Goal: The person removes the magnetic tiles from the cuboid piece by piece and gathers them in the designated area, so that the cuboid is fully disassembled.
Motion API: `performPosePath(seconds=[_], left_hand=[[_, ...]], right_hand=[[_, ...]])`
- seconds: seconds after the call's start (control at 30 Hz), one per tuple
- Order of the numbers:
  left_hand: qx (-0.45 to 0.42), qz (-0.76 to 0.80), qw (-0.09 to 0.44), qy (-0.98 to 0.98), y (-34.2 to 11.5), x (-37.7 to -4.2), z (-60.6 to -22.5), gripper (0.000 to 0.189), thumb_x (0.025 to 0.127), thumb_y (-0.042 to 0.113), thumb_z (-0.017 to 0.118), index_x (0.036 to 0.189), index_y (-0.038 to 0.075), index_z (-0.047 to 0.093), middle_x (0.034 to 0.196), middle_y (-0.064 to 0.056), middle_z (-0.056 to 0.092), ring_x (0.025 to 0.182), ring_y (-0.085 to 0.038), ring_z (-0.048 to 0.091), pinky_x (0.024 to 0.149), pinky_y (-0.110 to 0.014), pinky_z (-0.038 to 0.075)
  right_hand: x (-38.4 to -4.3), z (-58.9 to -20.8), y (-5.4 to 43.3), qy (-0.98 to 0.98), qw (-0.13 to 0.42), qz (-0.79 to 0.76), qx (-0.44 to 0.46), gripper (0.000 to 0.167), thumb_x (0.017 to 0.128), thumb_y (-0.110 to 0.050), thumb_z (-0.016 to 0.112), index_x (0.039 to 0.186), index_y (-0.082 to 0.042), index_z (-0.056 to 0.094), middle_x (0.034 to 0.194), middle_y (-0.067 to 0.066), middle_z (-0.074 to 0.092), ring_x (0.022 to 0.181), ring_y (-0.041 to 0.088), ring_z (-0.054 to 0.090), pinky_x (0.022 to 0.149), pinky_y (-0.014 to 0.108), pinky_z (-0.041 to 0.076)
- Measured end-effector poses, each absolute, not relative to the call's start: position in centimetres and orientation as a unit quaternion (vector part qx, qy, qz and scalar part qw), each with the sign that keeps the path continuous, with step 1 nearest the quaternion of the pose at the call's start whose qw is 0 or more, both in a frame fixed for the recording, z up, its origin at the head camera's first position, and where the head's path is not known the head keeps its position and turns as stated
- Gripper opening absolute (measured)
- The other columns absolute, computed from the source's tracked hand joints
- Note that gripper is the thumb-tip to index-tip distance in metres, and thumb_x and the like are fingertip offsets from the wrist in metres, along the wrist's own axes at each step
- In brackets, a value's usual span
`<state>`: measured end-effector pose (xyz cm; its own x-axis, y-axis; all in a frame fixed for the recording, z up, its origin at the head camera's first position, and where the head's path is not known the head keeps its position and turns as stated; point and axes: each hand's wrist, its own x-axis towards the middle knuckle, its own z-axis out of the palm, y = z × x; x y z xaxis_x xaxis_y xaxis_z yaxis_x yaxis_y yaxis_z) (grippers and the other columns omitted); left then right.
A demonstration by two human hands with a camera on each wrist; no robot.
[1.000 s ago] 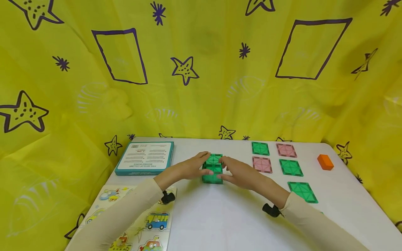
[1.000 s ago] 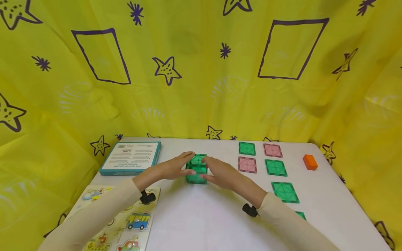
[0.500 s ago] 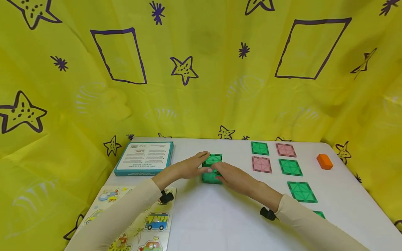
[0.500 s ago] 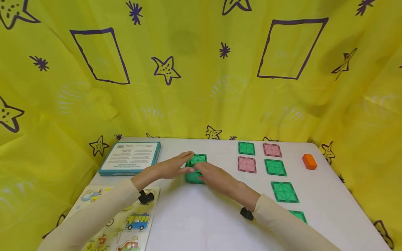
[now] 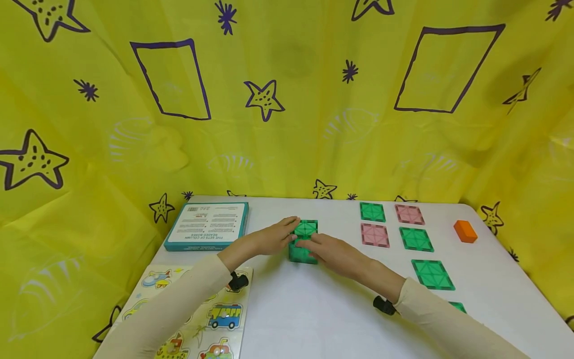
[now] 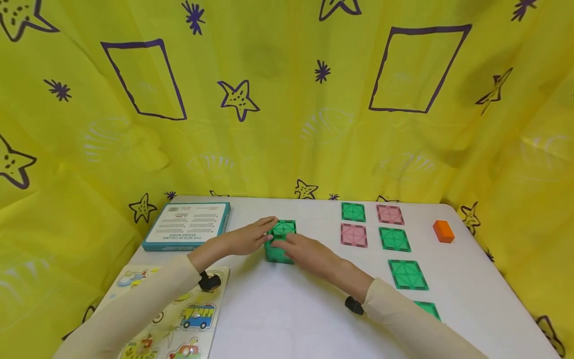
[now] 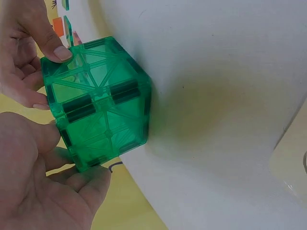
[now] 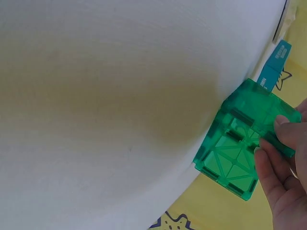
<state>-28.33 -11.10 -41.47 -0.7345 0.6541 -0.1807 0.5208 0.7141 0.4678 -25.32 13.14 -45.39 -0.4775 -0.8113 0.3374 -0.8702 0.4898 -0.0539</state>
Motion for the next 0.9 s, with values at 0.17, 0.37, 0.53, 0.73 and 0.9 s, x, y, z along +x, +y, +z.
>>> performPosePath(seconds=[0.17,0.37,0.53,0.73,0.9], left_hand=[[0.324,0.196,0.164,0.911,-11.1,-28.3,-41.5,0.059,0.117,0.02,0.04,0.166,-0.004,0.018,0.174,-0.024,0.014,0.162,-0.035,0.018,0.13,-0.049,0.023],[0.33,0.197,0.158,0.91,-11.1,-28.3,-41.6,0.06,0.116,0.019,0.041,0.166,-0.006,0.019,0.174,-0.025,0.015,0.161,-0.037,0.022,0.129,-0.049,0.025],[0.33,0.194,0.155,0.911,-11.1,-28.4,-41.7,0.06,0.116,0.019,0.042,0.165,-0.006,0.02,0.174,-0.025,0.016,0.161,-0.037,0.023,0.128,-0.049,0.026],[0.331,0.192,0.152,0.911,-11.1,-28.4,-41.8,0.06,0.116,0.02,0.043,0.165,-0.006,0.02,0.173,-0.025,0.017,0.16,-0.037,0.024,0.128,-0.048,0.027],[0.331,0.194,0.156,0.91,-11.1,-28.4,-41.7,0.061,0.116,0.02,0.043,0.165,-0.006,0.019,0.173,-0.025,0.016,0.16,-0.037,0.023,0.128,-0.048,0.026]], right_hand=[[-25.3,-45.5,13.1,-0.838,0.164,0.082,0.514,0.05,0.095,-0.009,0.08,0.142,-0.014,0.065,0.099,0.0,0.056,0.085,0.013,0.052,0.073,0.019,0.054],[-25.3,-45.5,13.0,-0.832,0.174,0.055,0.524,0.051,0.095,-0.008,0.08,0.142,-0.013,0.064,0.102,0.001,0.058,0.089,0.013,0.055,0.076,0.019,0.056],[-24.9,-45.2,12.8,-0.837,0.16,0.063,0.519,0.05,0.095,-0.008,0.079,0.143,-0.013,0.063,0.096,0.0,0.053,0.084,0.012,0.049,0.071,0.017,0.051],[-23.9,-44.8,13.0,-0.851,0.142,0.087,0.499,0.054,0.095,-0.007,0.079,0.145,-0.013,0.06,0.094,0.0,0.049,0.081,0.013,0.046,0.069,0.02,0.046],[-23.1,-44.4,14.1,-0.872,0.096,0.133,0.461,0.055,0.098,-0.006,0.075,0.15,-0.014,0.057,0.095,-0.003,0.046,0.078,0.01,0.045,0.068,0.02,0.043]])
